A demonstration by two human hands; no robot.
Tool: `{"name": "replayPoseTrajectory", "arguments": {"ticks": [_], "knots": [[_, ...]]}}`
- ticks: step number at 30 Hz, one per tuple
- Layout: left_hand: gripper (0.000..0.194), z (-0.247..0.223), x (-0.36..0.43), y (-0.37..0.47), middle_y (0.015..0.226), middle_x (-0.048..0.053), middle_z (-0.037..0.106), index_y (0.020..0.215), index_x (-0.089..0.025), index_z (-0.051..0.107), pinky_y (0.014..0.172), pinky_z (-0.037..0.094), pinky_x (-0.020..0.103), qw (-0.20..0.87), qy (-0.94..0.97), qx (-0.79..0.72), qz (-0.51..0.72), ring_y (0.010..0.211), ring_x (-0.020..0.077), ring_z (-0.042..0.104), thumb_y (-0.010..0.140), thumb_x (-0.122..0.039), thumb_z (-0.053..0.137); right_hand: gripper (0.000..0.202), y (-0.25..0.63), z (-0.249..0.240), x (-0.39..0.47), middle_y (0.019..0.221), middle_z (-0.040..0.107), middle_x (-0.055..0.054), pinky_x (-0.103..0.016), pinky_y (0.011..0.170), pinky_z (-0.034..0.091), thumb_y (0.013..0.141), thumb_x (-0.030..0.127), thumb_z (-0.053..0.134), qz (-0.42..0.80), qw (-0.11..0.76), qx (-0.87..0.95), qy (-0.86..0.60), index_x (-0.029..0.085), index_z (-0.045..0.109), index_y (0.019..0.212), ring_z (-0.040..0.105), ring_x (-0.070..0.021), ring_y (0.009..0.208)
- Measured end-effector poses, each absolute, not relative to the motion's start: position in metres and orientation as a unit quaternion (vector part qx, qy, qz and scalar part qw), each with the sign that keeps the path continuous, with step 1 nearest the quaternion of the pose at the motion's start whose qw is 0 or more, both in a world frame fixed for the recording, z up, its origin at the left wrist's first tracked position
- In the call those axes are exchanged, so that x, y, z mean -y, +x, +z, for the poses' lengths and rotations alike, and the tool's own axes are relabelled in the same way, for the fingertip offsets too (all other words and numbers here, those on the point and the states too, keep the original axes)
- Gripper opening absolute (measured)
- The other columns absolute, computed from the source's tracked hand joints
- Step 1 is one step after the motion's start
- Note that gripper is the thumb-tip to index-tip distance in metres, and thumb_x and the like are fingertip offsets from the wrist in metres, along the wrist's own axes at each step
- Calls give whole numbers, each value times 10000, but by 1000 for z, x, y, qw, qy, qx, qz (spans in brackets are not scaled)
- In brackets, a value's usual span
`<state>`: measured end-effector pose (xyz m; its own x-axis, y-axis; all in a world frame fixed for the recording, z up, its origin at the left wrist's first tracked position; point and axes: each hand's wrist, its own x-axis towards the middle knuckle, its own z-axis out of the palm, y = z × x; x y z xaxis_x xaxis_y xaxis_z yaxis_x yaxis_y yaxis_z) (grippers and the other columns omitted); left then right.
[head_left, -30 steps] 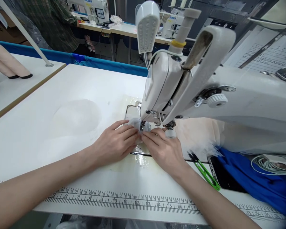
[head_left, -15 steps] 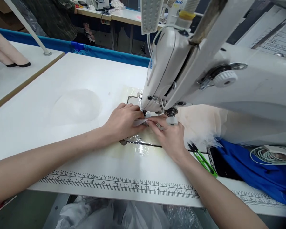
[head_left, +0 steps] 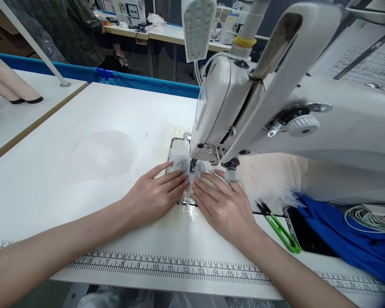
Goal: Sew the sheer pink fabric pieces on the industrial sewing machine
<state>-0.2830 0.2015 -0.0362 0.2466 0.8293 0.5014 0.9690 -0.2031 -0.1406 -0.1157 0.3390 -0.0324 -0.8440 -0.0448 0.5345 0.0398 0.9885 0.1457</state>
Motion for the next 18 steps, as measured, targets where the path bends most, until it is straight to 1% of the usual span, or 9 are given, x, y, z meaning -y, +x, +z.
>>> {"name": "replayPoseTrajectory", "arguments": {"ticks": [5,10,13,18], "knots": [[279,-35,-203,-284,1190,76,702,1171,-114,653,1137,385,432,213,-760,594,-157,1137,200,648,978,-165,459,167,-115,-32,-340,1109,740,-35,-401,940,497,941,201,595,-85,269,959,0,142,735,1008,700,-183,873],[290,-35,-204,-285,1199,84,697,1173,-85,647,1145,364,448,217,-762,589,-157,1143,210,645,987,-168,440,176,-115,-32,-339,1100,743,-28,-399,947,487,947,213,589,-86,269,959,-5,141,739,1003,701,-170,821],[289,-35,-205,-285,1198,78,699,1171,-88,650,1159,341,444,214,-760,593,-157,1142,204,646,989,-168,440,175,-116,-32,-339,1090,746,-27,-398,941,486,946,203,588,-86,271,959,-7,134,742,994,701,-164,804],[295,-35,-206,-284,1195,74,701,1175,-95,651,1164,340,454,207,-757,598,-163,1142,202,646,993,-175,433,176,-116,-32,-340,1077,750,-34,-391,947,471,945,199,584,-82,272,959,-11,135,743,986,703,-167,821]]}}
